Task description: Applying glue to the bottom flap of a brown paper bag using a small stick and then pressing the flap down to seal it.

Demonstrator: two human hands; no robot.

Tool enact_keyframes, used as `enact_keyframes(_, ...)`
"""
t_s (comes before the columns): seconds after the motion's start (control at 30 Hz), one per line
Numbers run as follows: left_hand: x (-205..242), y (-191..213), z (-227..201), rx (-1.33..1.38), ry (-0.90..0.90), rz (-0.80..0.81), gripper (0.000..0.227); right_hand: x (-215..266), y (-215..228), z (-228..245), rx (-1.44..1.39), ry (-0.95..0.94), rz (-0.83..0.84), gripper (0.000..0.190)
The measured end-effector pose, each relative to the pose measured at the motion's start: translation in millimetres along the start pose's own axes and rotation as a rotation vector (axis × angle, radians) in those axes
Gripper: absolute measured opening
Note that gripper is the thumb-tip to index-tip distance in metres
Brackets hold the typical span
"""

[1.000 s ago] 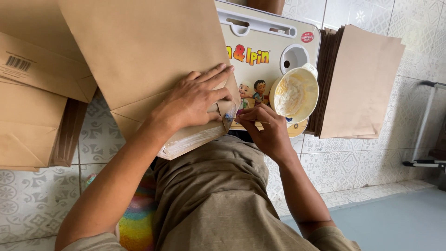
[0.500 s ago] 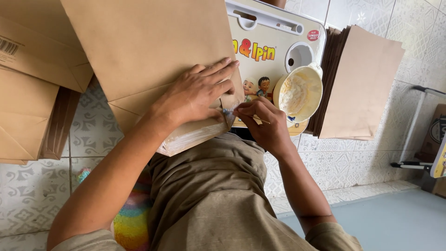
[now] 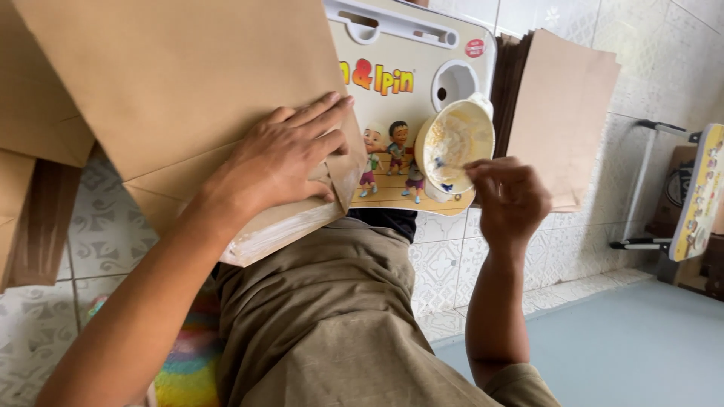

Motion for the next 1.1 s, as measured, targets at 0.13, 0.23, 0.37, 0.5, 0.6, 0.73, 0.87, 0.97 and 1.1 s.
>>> enact_keyframes(0.13,-3.2,0.8,-1.4,0.013,0.029,0.048,0.060,-0.8,16.8,-14.3,0.162,-0.073,-0.083,0.017)
enact_keyframes(0.23,-3.5,-1.9,-0.2,0.013,0.059,0.084,0.060,1.1,11.4,-26.1,0.246,-0.082,-0.047,0.017)
enact_keyframes(0.37,-4.8,-0.9,-4.0,0.007,0.078,0.096,0.061,1.4,-1.3,-28.1,0.325,-0.035,0.016,0.014)
enact_keyframes(0.5,-4.9,-1.9,-6.3,-0.029,0.098,0.090,0.061,2.5,4.2,-33.7,0.263,-0.096,0.013,0.015)
enact_keyframes(0.6,-6.1,-5.4,-7.5,-0.031,0.118,0.084,0.061,-0.8,11.8,-30.7,0.262,-0.092,-0.026,0.015)
enact_keyframes(0.73,-7.2,-4.7,-12.5,-0.061,0.129,0.067,0.062,-2.5,3.0,-34.6,0.245,-0.064,-0.005,0.016)
enact_keyframes(0.87,-6.6,-4.6,-14.4,-0.046,0.140,0.060,0.062,-3.6,3.2,-28.8,0.345,-0.039,0.010,0.015)
enact_keyframes(0.97,-5.9,-3.3,-14.7,-0.034,0.135,0.047,0.061,-2.9,5.7,-21.6,0.336,-0.037,-0.014,0.014)
enact_keyframes(1.1,-3.6,-0.3,-17.2,-0.030,0.117,0.025,0.061,-2.5,3.9,-14.1,0.295,-0.029,-0.007,0.014)
Point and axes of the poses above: each hand's wrist, its own x-axis away from the middle knuckle, its own y-axis out of the back of the hand, z = x × y, the point moved 4 cm from there along -x, towards the middle knuckle, and after that the axes turned 10 degrees about z, right-handed, at the moved point
